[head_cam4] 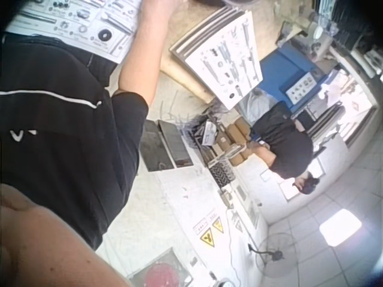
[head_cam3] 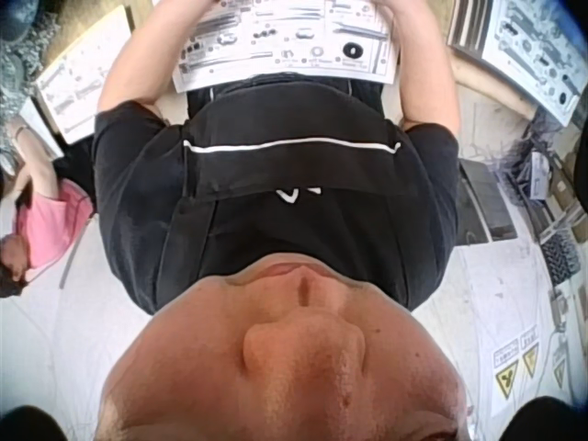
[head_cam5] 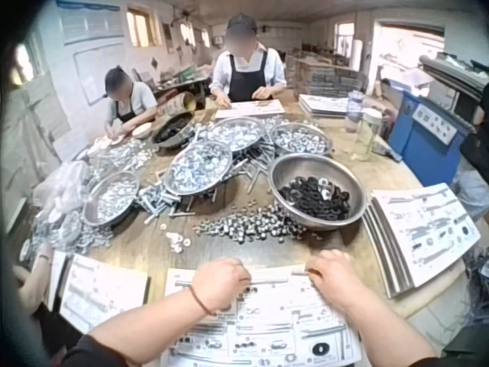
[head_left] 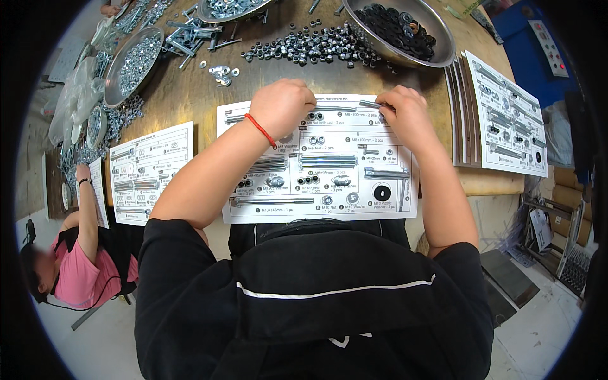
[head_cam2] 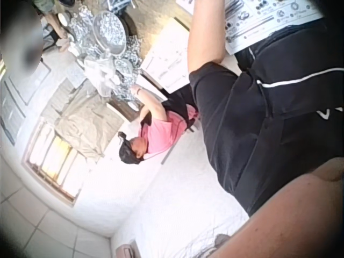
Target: The person sorts small metal fasteners such as bolts, nuts, and washers from piles on a table and places them into designated slots on a printed hardware kit sheet. They repeatedly pick items from the table and arrange them on the sheet, then stack completed sheets to the side.
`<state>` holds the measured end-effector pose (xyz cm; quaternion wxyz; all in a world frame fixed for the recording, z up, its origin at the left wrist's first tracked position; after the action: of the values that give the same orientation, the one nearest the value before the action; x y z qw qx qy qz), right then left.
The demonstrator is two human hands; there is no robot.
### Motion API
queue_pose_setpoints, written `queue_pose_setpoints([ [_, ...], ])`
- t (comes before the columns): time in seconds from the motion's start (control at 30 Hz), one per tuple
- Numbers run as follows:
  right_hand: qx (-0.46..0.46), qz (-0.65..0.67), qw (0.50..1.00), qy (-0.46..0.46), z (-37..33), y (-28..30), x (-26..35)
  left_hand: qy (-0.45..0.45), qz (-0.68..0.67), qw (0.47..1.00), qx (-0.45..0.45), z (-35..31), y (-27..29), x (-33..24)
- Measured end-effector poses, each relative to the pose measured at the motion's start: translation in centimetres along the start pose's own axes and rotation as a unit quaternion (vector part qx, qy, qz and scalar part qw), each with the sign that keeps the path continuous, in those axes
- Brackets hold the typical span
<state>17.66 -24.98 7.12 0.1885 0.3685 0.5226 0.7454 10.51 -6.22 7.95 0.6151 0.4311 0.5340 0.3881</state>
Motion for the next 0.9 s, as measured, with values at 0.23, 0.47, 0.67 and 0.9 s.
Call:
queue_pose_setpoints([
  [0.23, 0.011, 0.022, 0.999, 0.023, -0.1, 0.1, 0.5, 0.010, -0.009, 1.000, 0.000, -0.2, -0.1, 0.3],
  [0.47, 0.001, 0.023, 0.999, 0.042, -0.1, 0.0, 1.0, 0.010, -0.006, 1.000, -0.002, 0.0, -0.5, 0.2],
  [0.67, -0.006, 0.024, 0.999, 0.041, -0.2, 0.0, 0.9, -0.019, -0.002, 0.999, 0.026, 0.4, -1.0, 0.3],
  [0.9, -0.135, 0.105, 0.985, -0.003, -3.2, 4.1, -1.0, 0.028, -0.097, 0.995, -0.018, 4.0, 3.8, 2.2],
])
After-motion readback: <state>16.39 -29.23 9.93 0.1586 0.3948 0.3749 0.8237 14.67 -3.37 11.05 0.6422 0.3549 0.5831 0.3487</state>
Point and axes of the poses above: each hand's wrist, its own z-axis towards the middle knuckle, its own y-axis out of the back of the hand, x = y × z, the point moved 9 cm from there along z, towards the middle knuckle, and after that the axes turned 4 degrees about -z, right-handed, at the moved point
